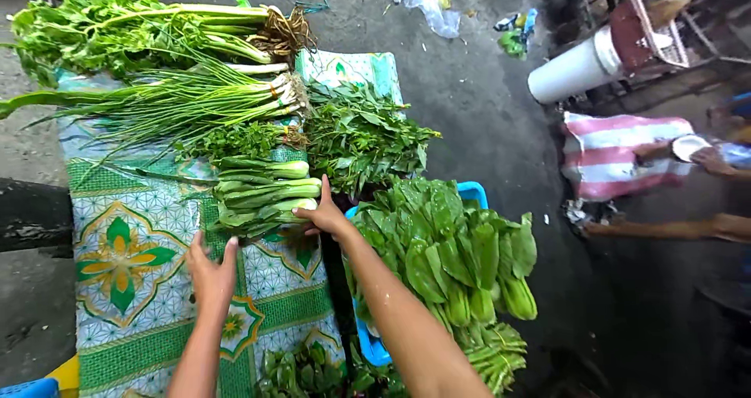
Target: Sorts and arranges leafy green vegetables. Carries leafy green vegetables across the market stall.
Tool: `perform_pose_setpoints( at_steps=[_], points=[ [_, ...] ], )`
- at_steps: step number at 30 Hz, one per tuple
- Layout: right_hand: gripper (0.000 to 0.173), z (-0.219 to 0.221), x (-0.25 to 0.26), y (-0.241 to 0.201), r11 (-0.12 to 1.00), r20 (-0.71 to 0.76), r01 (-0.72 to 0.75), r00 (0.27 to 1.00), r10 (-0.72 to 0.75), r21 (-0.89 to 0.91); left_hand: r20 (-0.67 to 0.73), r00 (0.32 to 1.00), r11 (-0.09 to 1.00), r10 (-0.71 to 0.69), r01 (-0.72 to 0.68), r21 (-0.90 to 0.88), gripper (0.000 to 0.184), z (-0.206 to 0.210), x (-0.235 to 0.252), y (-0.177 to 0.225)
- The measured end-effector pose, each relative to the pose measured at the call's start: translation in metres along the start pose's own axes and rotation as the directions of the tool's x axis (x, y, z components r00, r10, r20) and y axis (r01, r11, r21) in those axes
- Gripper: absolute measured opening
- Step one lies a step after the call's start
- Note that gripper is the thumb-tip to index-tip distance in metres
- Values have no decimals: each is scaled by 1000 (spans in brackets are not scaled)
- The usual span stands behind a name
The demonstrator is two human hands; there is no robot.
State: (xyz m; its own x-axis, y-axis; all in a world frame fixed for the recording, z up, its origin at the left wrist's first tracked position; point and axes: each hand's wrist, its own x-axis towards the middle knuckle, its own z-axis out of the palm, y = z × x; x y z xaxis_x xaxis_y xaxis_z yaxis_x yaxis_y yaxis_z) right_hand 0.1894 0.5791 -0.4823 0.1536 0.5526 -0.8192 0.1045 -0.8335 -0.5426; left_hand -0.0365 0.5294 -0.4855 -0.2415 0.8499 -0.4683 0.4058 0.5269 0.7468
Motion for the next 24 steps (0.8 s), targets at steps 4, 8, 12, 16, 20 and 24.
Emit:
perform_pose_setpoints(
  at_steps=[4, 8, 12, 16, 20, 24],
  points=[
    [115, -3, 4, -7, 997, 10, 24, 1000, -23, -79, 164, 985, 895, -55, 121, -429, 68, 30, 28, 29],
    [113, 1, 6, -8, 998, 23, 30, 999, -28, -52, 222, 974, 870, -47, 149, -470, 66, 25, 44, 44],
    [108, 9, 1, -10, 987, 136, 82, 989, -64, -136, 198, 977, 873, -78, 163, -461, 60, 10, 51, 39],
    [108, 17, 3, -6, 975, 136, 98, 988, -72, -200, 210, 975, 889, -74, 160, -429, 63, 1, 46, 25],
    [111, 7, 1, -9, 971, 83, 131, 990, -116, -200, 282, 957, 895, -72, 187, -405, 69, 1, 37, 25],
    [116, -3, 4, -8, 941, 88, 111, 992, -87, -318, 317, 946, 896, -63, 193, -399, 73, 7, 28, 18]
  ],
)
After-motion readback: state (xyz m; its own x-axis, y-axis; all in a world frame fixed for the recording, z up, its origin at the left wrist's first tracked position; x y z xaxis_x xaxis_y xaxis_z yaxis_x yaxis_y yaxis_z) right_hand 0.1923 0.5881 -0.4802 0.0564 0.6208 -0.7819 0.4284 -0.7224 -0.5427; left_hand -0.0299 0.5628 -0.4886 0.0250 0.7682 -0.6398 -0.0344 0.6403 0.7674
